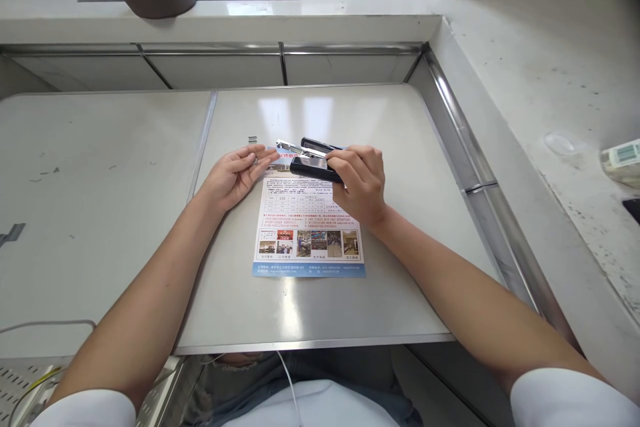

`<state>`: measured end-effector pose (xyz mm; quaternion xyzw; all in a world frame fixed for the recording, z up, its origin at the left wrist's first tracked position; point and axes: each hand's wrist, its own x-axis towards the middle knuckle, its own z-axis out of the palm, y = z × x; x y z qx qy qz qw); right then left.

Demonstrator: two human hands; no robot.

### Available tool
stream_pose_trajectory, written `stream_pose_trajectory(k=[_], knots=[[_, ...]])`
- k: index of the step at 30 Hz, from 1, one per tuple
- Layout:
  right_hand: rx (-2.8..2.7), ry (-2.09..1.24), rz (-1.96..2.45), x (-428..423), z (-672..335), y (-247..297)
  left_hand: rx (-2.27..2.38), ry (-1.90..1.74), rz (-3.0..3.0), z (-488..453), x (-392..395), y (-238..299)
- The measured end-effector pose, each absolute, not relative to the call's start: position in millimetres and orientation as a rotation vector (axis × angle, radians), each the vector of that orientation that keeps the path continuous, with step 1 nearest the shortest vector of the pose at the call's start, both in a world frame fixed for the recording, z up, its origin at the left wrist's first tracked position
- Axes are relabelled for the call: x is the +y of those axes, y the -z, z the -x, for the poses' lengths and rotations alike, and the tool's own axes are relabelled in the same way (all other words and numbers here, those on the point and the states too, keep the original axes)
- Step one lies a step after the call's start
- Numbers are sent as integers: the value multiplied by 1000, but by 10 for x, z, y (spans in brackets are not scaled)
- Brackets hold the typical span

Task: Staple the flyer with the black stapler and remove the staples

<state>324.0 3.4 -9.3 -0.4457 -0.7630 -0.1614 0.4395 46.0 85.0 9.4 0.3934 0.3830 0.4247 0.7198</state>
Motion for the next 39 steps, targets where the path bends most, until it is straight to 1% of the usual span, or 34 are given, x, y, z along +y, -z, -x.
stream_pose_trajectory(k=[4,6,9,12,20,22,24,27,31,33,39], knots=[[-1892,201,1146,66,-3261,115,878,-1187,-787,-429,923,-107],[-1881,33,1147,77,-3257,115,875,-1220,-757,-420,934,-123],[-1847,-265,1167,89,-3254,89,873,-1132,-768,-427,901,-158],[-1799,-462,1201,98,-3266,48,849,-1011,-789,-448,838,-204],[-1807,-645,1247,174,-3319,35,745,-923,-981,-516,733,-217],[-1862,-597,1219,171,-3315,27,741,-920,-1079,-546,713,-184],[-1905,-474,1193,143,-3301,11,741,-911,-1183,-576,694,-158],[-1949,-172,1164,67,-3259,-9,742,-934,-1322,-597,668,-155],[-2094,224,1065,-33,-3169,-3,804,-1080,-1403,-575,624,-190],[-2190,322,997,-67,-3120,1,843,-1098,-1408,-562,587,-200],[-2324,493,902,-108,-3027,-25,832,-959,-1459,-626,444,-255]])
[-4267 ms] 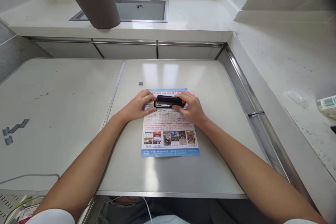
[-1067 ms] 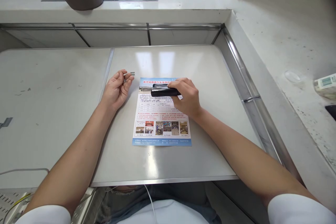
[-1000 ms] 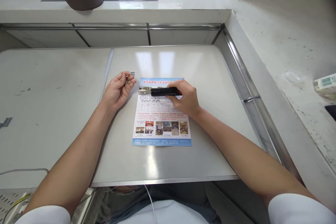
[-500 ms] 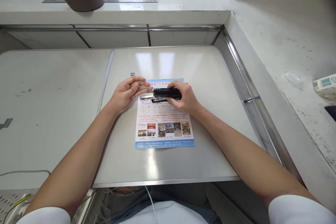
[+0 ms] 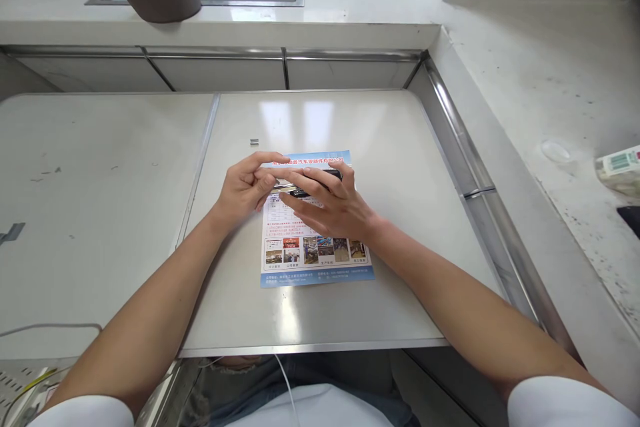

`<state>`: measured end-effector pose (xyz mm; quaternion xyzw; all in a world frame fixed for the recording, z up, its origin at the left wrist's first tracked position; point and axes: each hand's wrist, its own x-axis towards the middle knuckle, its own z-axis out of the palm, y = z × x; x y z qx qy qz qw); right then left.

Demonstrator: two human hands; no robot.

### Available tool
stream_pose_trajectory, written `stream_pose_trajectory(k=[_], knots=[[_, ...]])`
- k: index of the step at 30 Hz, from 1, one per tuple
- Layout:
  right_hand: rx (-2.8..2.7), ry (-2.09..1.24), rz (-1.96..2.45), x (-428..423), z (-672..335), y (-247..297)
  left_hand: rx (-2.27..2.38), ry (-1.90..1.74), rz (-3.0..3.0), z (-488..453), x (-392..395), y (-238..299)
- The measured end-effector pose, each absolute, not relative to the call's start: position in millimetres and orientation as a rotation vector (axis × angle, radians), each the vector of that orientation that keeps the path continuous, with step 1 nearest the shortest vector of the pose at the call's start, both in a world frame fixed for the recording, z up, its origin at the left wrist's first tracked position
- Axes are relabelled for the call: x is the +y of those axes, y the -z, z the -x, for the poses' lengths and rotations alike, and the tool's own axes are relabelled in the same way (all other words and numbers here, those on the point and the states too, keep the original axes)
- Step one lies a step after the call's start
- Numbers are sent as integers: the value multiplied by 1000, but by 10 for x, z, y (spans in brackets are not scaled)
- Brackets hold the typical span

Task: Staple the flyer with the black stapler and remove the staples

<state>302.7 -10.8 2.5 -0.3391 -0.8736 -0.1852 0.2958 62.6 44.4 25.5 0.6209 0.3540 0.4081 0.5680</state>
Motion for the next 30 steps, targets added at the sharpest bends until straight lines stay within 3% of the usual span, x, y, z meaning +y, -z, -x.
stream_pose_trajectory(k=[21,30], knots=[[-2304,490,1020,-117,-2947,26,781,-899,-1530,-694,384,-261],[-1933,335,1317,17,-3185,-52,1172,-1350,-1545,-558,605,-170]])
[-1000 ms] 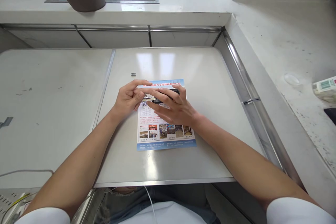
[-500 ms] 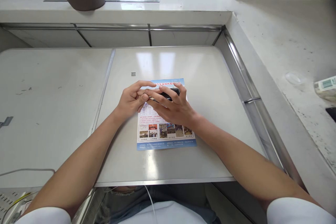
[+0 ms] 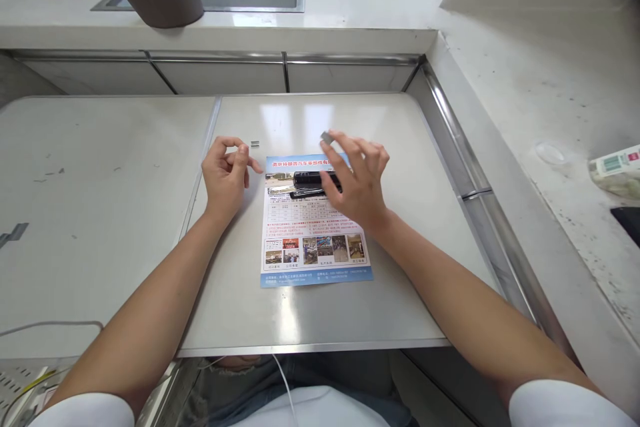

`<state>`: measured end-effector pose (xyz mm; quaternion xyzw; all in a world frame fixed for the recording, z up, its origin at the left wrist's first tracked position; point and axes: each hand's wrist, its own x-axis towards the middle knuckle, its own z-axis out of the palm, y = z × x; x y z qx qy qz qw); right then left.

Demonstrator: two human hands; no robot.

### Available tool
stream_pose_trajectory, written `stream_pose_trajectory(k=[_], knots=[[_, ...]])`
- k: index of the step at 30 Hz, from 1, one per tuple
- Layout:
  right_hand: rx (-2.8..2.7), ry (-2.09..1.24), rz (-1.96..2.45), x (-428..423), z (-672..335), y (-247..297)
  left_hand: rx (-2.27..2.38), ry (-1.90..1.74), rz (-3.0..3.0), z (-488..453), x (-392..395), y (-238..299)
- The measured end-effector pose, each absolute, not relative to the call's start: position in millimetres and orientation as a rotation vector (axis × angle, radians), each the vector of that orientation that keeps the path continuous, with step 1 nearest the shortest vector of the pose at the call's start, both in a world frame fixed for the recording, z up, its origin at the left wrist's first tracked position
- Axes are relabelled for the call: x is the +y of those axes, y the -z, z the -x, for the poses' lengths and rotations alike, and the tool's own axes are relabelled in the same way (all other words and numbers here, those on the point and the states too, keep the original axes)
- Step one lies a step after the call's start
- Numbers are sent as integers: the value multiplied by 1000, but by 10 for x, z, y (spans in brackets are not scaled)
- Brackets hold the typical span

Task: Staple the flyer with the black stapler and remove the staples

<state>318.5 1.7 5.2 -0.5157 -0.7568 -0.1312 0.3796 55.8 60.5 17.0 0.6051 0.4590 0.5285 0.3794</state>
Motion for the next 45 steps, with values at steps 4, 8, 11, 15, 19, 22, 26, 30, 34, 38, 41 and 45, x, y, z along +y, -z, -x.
stream_pose_trajectory(k=[4,8,11,15,19,22,26,30,34,38,41,45], knots=[[-1659,192,1527,212,-3422,4,1446,-1316,-1788,-458,752,-109],[-1456,61,1788,401,-3725,149,1600,-1126,-2104,-433,857,-31],[-1373,-3,1999,479,-3877,249,1575,-982,-2216,-440,907,41],[-1432,-51,2091,492,-3888,295,1530,-813,-2252,-450,932,117],[-1509,-75,2092,469,-3821,250,1549,-780,-2306,-463,920,98],[-1484,-48,2010,437,-3774,185,1608,-806,-2299,-467,899,53],[-1464,24,1705,380,-3695,102,1669,-835,-2288,-454,894,44],[-1569,-6,1389,314,-3600,41,1661,-854,-2293,-434,924,83],[-1808,-174,1063,248,-3517,7,1591,-989,-2255,-452,903,67],[-2130,-263,914,231,-3457,53,1424,-1175,-2147,-550,784,-1],[-2206,-247,932,243,-3436,108,1285,-1233,-1998,-634,698,-22],[-2182,-295,934,254,-3439,134,1189,-1195,-1863,-691,648,-14]])
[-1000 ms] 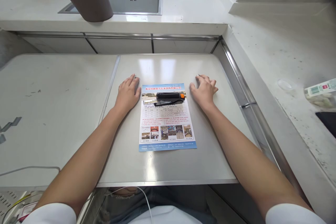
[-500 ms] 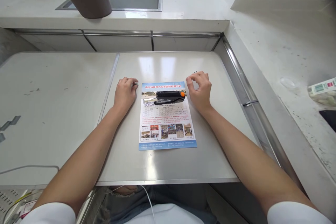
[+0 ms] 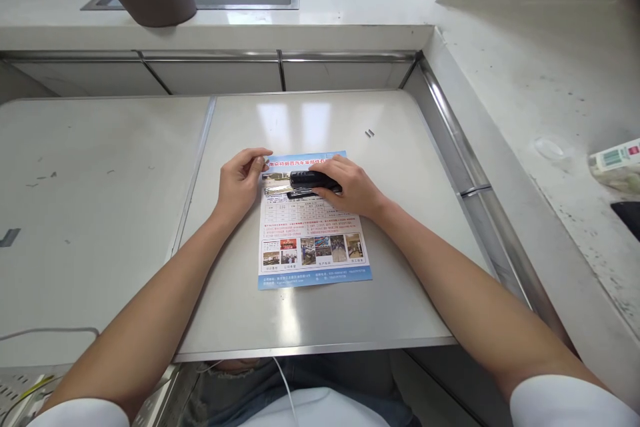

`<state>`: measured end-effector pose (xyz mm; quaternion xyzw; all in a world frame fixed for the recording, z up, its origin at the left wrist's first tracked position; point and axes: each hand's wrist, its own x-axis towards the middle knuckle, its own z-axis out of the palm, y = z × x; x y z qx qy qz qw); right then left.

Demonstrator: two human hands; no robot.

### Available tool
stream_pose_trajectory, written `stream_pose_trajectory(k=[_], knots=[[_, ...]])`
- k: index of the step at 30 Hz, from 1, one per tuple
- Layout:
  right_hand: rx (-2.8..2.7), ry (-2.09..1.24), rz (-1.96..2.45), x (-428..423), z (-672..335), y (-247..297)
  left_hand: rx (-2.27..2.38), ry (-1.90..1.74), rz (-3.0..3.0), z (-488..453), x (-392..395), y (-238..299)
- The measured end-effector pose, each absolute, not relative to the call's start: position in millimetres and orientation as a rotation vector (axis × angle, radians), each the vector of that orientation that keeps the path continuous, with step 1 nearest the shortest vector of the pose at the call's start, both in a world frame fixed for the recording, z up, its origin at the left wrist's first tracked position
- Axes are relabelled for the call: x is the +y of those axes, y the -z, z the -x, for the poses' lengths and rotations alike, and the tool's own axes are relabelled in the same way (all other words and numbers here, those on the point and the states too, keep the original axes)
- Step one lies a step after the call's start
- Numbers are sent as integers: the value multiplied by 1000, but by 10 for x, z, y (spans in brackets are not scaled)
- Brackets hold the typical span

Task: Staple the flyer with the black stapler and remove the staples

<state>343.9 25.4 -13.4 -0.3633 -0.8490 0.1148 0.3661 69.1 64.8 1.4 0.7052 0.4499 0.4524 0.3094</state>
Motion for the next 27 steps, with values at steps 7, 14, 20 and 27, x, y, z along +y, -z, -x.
stream_pose_trajectory(k=[7,14,20,27], knots=[[-2170,-260,918,263,-3441,143,1138,-1156,-1996,-717,605,-28],[-2171,-274,941,250,-3440,107,1091,-1049,-1967,-727,532,-82],[-2155,-283,939,251,-3448,124,1006,-924,-2004,-702,542,-89],[-2160,-289,936,253,-3446,120,1022,-904,-2098,-719,533,-99]])
